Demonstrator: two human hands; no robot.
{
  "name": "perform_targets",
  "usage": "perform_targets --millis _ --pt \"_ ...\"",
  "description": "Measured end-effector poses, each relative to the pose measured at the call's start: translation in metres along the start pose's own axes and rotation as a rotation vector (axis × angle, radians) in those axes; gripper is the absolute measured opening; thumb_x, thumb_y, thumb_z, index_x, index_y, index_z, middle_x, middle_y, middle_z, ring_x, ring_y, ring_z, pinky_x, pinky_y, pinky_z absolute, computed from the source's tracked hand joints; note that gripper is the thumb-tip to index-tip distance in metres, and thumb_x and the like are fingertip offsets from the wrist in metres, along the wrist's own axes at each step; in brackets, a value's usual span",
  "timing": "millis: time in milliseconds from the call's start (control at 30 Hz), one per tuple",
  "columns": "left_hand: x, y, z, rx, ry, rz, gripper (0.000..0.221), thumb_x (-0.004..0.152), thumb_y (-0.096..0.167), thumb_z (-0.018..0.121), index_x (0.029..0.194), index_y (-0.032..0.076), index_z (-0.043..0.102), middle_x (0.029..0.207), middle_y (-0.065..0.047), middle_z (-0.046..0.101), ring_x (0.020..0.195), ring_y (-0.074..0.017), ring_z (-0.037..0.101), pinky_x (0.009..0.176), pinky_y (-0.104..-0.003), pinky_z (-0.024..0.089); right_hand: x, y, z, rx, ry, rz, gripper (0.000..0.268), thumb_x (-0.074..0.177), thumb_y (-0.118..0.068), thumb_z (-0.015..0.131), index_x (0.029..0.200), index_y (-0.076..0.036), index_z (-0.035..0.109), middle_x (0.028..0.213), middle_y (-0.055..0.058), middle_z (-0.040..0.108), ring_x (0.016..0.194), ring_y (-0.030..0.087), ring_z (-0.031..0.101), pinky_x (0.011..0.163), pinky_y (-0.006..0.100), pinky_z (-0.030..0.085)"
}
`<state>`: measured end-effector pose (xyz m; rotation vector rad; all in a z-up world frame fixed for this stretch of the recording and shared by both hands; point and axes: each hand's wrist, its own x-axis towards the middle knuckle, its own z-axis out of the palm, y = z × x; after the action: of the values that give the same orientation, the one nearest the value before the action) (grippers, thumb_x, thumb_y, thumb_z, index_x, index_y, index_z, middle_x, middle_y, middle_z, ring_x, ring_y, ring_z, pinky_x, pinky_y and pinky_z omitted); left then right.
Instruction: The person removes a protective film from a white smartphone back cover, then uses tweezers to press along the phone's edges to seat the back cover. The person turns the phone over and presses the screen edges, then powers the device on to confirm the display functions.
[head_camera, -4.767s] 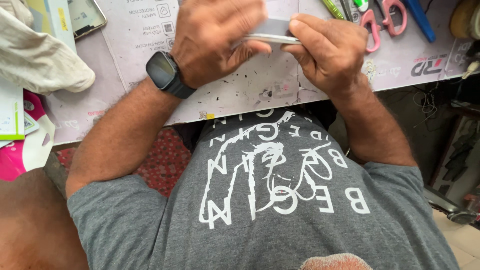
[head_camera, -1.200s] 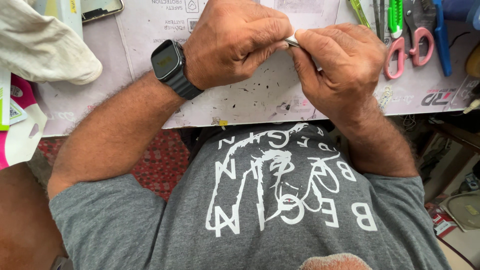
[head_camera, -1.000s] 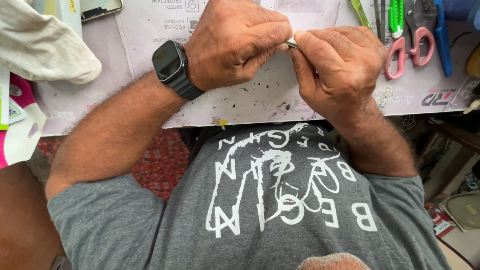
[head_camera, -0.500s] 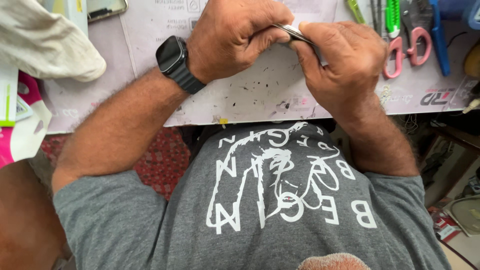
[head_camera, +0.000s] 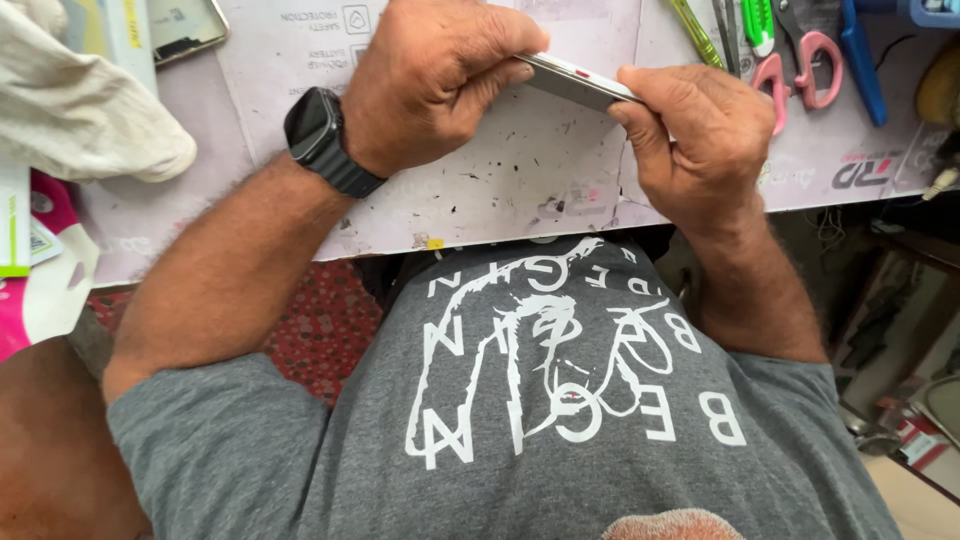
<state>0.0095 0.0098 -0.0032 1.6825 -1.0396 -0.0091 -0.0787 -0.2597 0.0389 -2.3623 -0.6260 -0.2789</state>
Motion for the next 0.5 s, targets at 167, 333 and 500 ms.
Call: perform_targets --millis 167,333,500 --pt "0.003 -0.003 -0.001 0.019 -0.018 0.058 0.018 0.104 -0.006 0.072 0.119 0.003 0.065 0.1 -0.008 0.071 0.088 -0.0198 0.07 0.076 -0.032 0.057 -0.006 0.01 -0.001 0.031 -0.024 0.003 0.019 0.108 -0.009 0.078 0.118 0.005 0.069 0.095 0.015 0.072 0.086 0.026 0.072 0.074 0.033 0.056" --pt "0.002 -0.009 0.0 -0.031 -0.014 0.031 0.018 0.106 -0.009 0.071 0.117 0.004 0.065 0.099 -0.008 0.071 0.089 -0.018 0.072 0.074 -0.029 0.058 -0.011 0.022 0.007 0.097 -0.038 0.106 0.02 0.111 -0.012 0.081 0.122 0.002 0.072 0.093 0.014 0.074 0.082 0.023 0.073 0.071 0.032 0.055" --pt "-0.006 -0.012 0.004 -0.231 0.027 -0.109 0.013 0.11 -0.006 0.071 0.118 0.003 0.067 0.106 -0.009 0.073 0.097 -0.0154 0.074 0.085 -0.027 0.063 -0.01 0.021 0.007 0.268 -0.056 0.161 0.021 0.114 -0.014 0.077 0.123 0.004 0.07 0.101 0.014 0.075 0.088 0.02 0.074 0.077 0.028 0.059"
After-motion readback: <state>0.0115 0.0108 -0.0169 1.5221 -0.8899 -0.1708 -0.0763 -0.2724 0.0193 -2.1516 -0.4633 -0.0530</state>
